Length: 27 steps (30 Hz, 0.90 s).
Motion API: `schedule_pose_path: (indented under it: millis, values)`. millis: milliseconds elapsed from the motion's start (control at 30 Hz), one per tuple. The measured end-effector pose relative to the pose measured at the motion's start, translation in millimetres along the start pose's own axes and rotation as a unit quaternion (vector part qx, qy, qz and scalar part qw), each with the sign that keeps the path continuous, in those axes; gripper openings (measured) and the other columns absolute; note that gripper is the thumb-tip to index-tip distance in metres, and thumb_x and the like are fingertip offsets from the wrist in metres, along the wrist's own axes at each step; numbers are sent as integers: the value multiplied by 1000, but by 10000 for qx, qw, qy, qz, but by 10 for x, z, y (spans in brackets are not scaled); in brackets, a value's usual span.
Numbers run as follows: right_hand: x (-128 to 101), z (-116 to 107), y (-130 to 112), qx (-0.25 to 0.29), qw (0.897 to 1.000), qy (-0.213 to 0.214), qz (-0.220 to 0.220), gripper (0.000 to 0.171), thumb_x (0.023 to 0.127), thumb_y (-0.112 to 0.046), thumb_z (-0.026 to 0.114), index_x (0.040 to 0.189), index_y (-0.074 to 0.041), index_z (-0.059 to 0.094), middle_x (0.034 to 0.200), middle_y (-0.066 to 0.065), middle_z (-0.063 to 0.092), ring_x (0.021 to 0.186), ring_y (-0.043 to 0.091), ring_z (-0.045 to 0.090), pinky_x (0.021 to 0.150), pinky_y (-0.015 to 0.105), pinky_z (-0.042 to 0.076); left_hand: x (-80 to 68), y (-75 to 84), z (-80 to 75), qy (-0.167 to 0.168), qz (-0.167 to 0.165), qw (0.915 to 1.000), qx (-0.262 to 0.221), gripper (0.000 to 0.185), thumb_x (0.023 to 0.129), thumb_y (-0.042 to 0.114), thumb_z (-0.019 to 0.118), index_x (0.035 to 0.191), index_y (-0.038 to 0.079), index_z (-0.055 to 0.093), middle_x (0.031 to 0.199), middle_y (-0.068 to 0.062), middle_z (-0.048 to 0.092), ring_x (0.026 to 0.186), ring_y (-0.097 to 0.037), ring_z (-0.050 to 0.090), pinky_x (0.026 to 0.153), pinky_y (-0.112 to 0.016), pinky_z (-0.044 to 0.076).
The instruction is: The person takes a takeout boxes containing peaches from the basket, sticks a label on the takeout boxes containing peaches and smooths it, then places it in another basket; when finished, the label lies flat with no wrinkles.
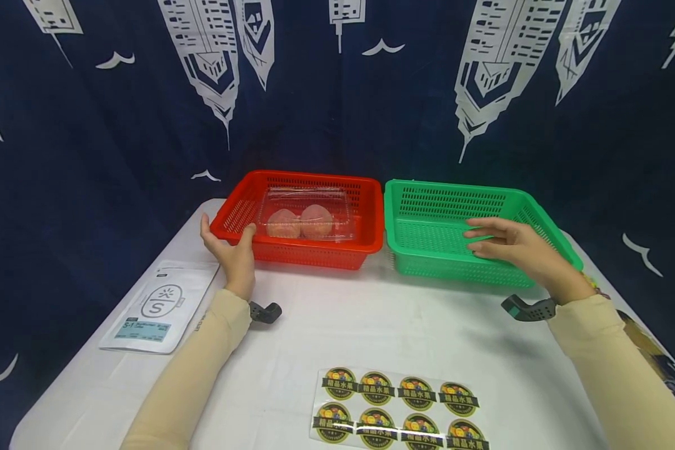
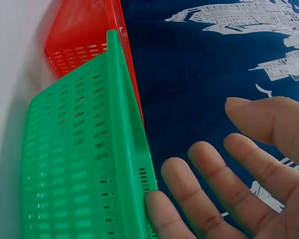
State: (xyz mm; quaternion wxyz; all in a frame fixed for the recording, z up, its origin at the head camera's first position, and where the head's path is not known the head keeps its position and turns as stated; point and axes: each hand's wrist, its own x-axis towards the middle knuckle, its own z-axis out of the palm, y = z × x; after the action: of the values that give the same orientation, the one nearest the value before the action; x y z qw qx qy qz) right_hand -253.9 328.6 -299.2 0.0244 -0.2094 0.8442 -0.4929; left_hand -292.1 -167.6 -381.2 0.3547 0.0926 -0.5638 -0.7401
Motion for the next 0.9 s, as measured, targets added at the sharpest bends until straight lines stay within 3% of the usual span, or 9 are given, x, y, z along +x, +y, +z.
schedule_pose_path:
  millis: [267,500,900]
  values:
    - [215,32,-84,201,9993,-307,101,47,109,-11,64,155,-7,53,130,-13,70,114,8,73,95,26,61,-12,-165,-47,-168,22,9998,-116,98,95,4,73,171,21,13,174,-3,18,158,-17,27,128,-29,27]
    - [382,90,-149,458,9969,-495,400,49,109,-14,65,156,-6,51,131,-9,70,116,11,73,98,28,60,-37,-223,-92,-418,6,9987,-289,95,96,3,71,170,22,13,170,-4,27,155,-24,33,124,-35,40]
    - [671,240,-296,703,9951,-592,367,52,109,-12,64,157,1,48,131,-3,71,115,14,72,98,31,61,26,-230,-90,-463,10,9985,-307,96,95,6,73,169,22,14,169,-5,28,153,-22,35,123,-32,39]
